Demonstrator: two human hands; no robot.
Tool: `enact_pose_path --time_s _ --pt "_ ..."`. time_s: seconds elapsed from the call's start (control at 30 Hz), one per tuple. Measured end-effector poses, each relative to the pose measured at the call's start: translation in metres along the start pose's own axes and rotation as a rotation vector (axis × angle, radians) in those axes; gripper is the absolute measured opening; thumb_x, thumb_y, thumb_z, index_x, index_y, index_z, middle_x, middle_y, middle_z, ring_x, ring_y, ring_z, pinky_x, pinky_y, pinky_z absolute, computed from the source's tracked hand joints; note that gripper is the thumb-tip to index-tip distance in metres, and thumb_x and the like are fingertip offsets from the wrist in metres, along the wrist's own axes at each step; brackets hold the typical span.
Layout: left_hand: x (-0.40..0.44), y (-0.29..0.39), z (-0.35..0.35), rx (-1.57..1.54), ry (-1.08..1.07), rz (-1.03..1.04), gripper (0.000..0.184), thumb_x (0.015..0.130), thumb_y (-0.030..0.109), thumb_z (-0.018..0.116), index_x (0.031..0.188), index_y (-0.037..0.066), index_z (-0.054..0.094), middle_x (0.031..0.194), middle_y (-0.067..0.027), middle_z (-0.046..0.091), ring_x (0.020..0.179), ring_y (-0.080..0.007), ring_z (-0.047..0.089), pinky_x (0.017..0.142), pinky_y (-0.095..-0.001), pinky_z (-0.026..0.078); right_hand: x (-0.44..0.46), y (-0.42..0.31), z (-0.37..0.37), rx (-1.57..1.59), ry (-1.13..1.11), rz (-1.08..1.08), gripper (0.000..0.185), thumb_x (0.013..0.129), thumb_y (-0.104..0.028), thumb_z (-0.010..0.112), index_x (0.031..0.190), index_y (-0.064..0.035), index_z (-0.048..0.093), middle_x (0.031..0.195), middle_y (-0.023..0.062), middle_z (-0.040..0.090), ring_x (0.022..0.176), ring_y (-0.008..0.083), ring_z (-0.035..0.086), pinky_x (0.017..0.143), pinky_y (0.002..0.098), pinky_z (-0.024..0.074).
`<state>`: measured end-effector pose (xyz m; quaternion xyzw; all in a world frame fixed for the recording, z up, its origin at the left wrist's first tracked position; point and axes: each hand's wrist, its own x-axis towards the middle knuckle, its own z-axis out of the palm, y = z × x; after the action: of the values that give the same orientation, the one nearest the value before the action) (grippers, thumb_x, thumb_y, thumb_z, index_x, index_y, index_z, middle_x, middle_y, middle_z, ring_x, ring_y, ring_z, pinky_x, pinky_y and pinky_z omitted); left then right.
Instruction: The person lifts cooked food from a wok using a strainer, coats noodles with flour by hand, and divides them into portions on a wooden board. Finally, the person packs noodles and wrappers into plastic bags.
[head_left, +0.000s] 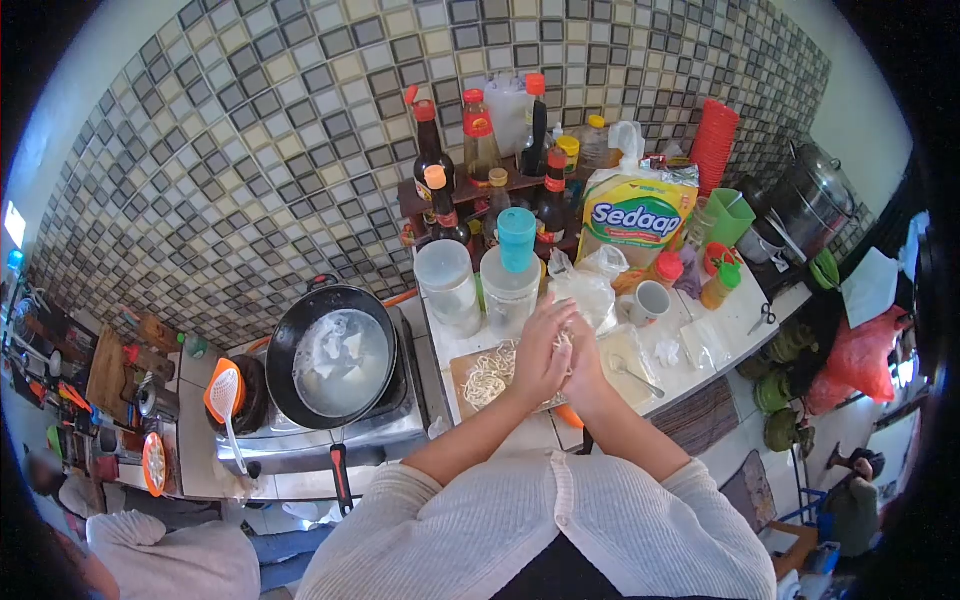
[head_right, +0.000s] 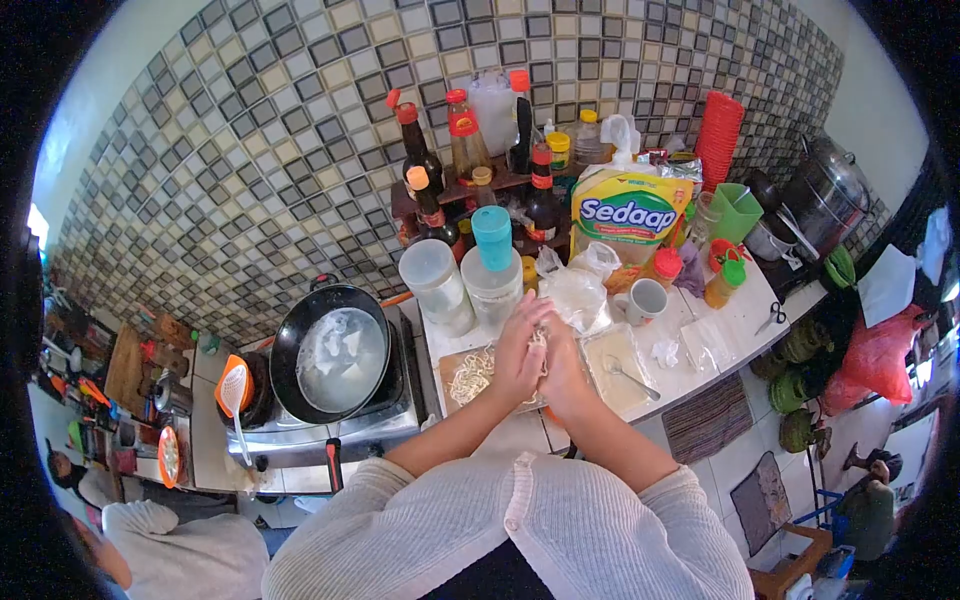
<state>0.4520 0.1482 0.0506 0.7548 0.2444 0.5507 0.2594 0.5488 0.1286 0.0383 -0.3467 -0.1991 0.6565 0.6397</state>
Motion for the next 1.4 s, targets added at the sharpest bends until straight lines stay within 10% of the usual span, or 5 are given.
enact_pose_path --time_s 0.23,0.4,0.63,0.93,1.4 --pt "0.001 0.007 -0.012 0.649 -0.351 0.028 0.050 0.096 0.032 0.039 0.143 0.016 0.045 0.149 -0.0096 0.042 0.144 -0.0411 0.022 0.107 -0.0712 0.001 0.005 0.004 0.001 0.152 0.095 0.049 0.037 0.097 -0.037 0.050 0.122 -0.0109 0.054 0.112 0.0049 0.058 0.104 0.0187 0.057 0.087 0.0390 0.0480" --pt "0.005 0.021 -0.012 0.729 -0.311 0.006 0.049 0.096 0.029 0.044 0.144 0.016 0.044 0.148 -0.0138 0.042 0.142 -0.0413 0.025 0.108 -0.0685 0.010 0.008 -0.001 0.001 0.235 0.158 0.069 0.039 0.097 -0.040 0.049 0.124 -0.0115 0.053 0.111 0.0039 0.056 0.104 0.0193 0.056 0.089 0.0402 0.0463" --pt "0.004 -0.009 -0.060 0.131 -0.522 -0.370 0.058 0.093 0.036 0.055 0.144 0.013 0.042 0.148 -0.0181 0.039 0.139 -0.0380 0.032 0.110 -0.0559 0.027 0.009 -0.035 -0.007 0.121 0.141 0.081 0.017 0.093 -0.027 0.058 0.086 -0.0134 0.049 0.065 0.0018 0.048 0.052 0.0145 0.045 0.043 0.0268 0.0343" --pt "-0.057 -0.017 -0.002 0.763 -0.684 -0.197 0.060 0.083 0.046 0.065 0.133 0.016 0.053 0.149 -0.0164 0.035 0.134 -0.0410 0.031 0.097 -0.0669 0.034 0.004 -0.059 0.009 0.217 0.160 0.019 0.022 0.091 -0.026 0.060 0.077 -0.0143 0.047 0.060 -0.0011 0.045 0.048 0.0107 0.042 0.040 0.0249 0.0317" --pt "-0.023 -0.032 0.017 0.442 -0.429 -0.187 0.022 0.080 0.028 0.065 0.079 0.006 0.067 0.079 -0.0160 0.067 0.070 -0.0320 0.066 0.065 -0.0430 0.053 0.005 -0.063 -0.011 0.295 0.141 -0.013 0.027 0.091 -0.027 0.059 0.070 -0.0154 0.047 0.058 -0.0014 0.045 0.048 0.0114 0.043 0.041 0.0258 0.0337"
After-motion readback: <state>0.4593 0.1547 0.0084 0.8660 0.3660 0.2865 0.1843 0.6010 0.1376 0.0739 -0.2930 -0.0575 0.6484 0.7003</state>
